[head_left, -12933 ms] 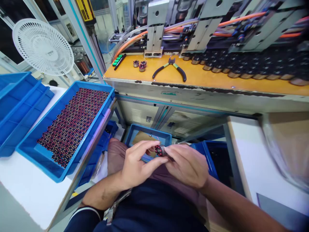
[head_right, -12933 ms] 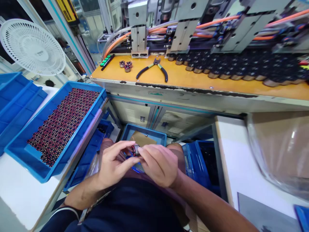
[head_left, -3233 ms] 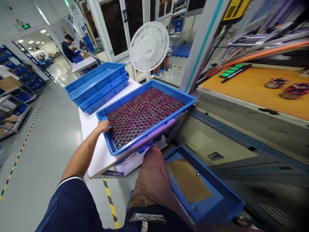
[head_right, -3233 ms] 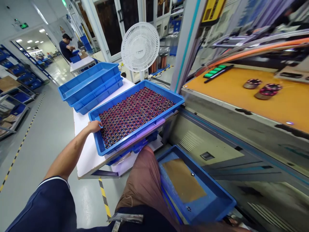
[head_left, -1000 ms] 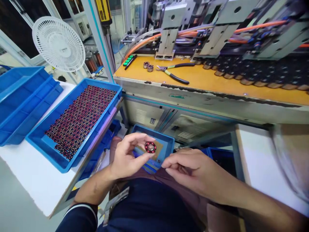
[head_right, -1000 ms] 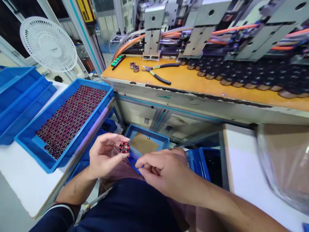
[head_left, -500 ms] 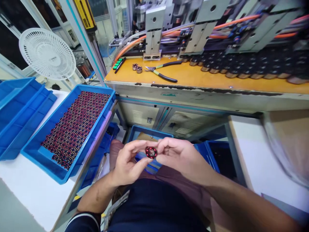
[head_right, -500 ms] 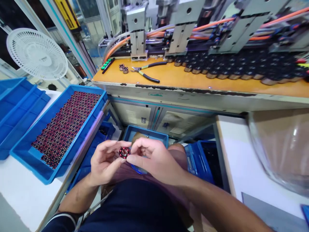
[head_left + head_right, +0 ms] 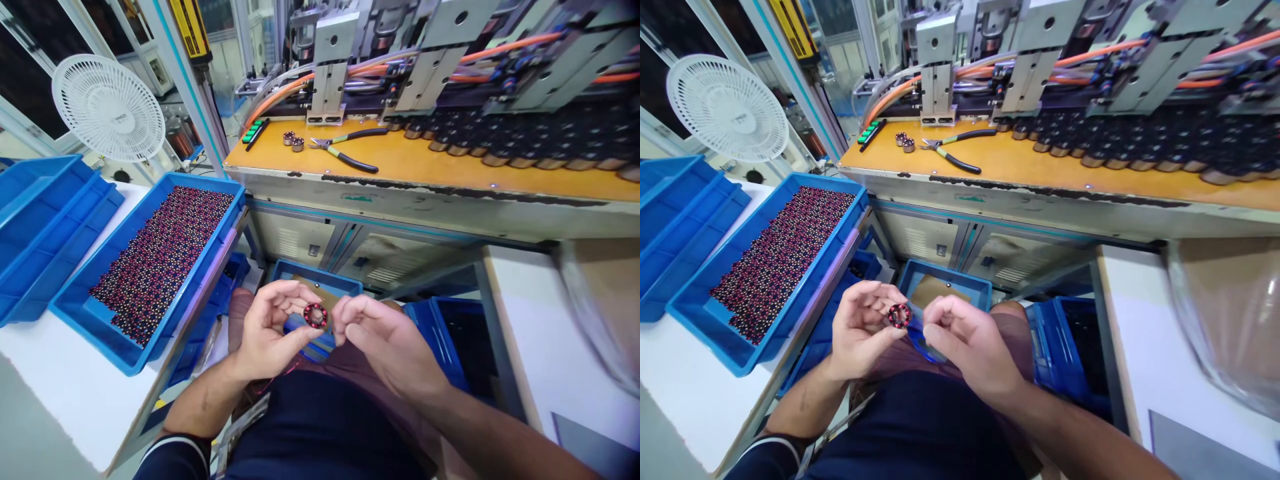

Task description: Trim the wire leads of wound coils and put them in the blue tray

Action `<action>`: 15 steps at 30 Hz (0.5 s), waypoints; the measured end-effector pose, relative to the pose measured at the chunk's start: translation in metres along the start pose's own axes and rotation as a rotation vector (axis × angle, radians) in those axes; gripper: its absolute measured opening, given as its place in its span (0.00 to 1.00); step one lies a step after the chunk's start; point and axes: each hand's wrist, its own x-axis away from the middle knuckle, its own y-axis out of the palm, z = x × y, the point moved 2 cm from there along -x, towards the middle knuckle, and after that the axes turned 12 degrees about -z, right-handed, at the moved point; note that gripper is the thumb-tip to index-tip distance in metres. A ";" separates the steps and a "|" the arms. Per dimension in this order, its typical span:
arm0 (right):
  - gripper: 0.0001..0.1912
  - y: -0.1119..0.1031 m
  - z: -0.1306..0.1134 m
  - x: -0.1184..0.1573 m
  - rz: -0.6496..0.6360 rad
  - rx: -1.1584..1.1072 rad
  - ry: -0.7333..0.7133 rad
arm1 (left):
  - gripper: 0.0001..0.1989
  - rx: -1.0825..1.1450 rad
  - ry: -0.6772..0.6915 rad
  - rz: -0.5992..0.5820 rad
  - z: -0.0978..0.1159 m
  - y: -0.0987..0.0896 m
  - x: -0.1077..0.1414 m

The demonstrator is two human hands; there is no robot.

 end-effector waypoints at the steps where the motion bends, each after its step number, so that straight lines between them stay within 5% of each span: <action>1: 0.13 -0.001 -0.004 -0.002 0.002 0.024 -0.001 | 0.34 -0.017 0.011 -0.023 0.001 0.001 0.000; 6: 0.13 0.004 -0.013 -0.006 -0.002 0.036 -0.003 | 0.33 -0.056 -0.002 -0.092 0.002 0.005 0.002; 15: 0.13 0.002 -0.009 0.003 -0.028 0.112 -0.039 | 0.15 0.301 -0.198 -0.075 0.001 0.002 -0.002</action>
